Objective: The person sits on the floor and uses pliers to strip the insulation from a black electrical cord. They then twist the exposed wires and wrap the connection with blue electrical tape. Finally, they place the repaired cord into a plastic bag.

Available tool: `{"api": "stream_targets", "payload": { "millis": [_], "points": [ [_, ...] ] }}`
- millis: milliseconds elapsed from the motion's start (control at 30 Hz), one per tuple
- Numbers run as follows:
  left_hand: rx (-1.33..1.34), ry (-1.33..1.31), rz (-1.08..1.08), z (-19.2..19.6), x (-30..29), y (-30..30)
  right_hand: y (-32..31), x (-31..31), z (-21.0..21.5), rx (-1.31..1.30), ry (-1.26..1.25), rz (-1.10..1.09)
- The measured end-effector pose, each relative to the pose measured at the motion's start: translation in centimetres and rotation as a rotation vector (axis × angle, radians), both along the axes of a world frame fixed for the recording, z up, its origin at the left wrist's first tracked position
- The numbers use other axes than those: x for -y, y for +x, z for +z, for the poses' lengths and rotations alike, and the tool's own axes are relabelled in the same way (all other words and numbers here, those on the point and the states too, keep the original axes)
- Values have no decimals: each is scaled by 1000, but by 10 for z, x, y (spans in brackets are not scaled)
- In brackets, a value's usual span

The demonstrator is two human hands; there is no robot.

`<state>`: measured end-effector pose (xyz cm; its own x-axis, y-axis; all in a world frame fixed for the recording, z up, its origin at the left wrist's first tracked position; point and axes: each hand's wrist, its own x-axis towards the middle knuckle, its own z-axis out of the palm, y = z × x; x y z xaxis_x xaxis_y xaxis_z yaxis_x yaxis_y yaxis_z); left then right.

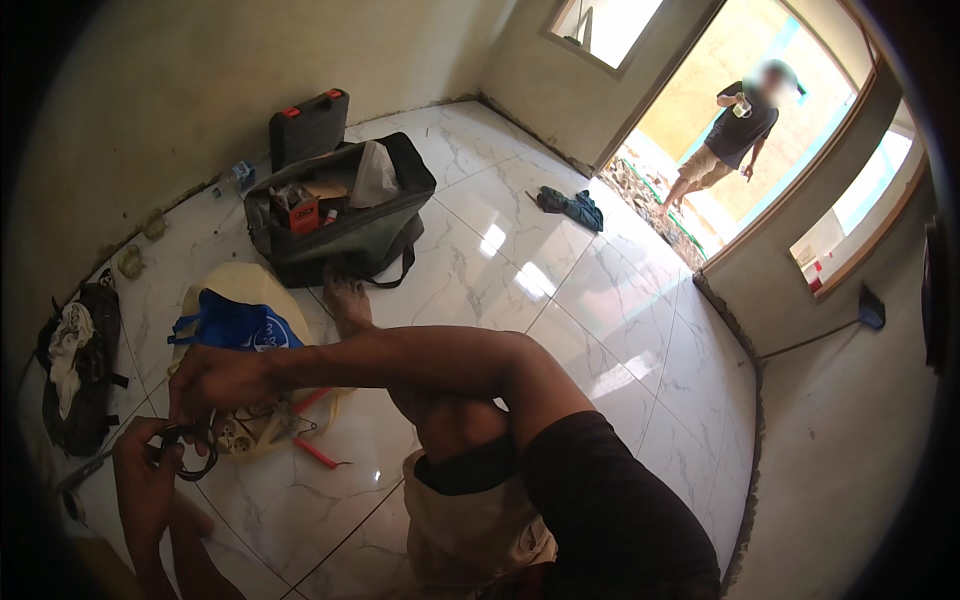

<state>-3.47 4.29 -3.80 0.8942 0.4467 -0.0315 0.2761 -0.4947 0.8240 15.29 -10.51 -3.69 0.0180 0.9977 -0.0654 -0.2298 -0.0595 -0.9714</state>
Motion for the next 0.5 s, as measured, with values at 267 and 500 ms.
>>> {"api": "stream_targets", "payload": {
  "millis": [267, 500],
  "points": [
    [-194, -75, 39, 16, 8, 9, -2, -10, -21, 179, 268, -85],
    [-114, -234, 76, 7, 5, 9, 1, -4, -11, 283, 271, -192]
  ]
}}
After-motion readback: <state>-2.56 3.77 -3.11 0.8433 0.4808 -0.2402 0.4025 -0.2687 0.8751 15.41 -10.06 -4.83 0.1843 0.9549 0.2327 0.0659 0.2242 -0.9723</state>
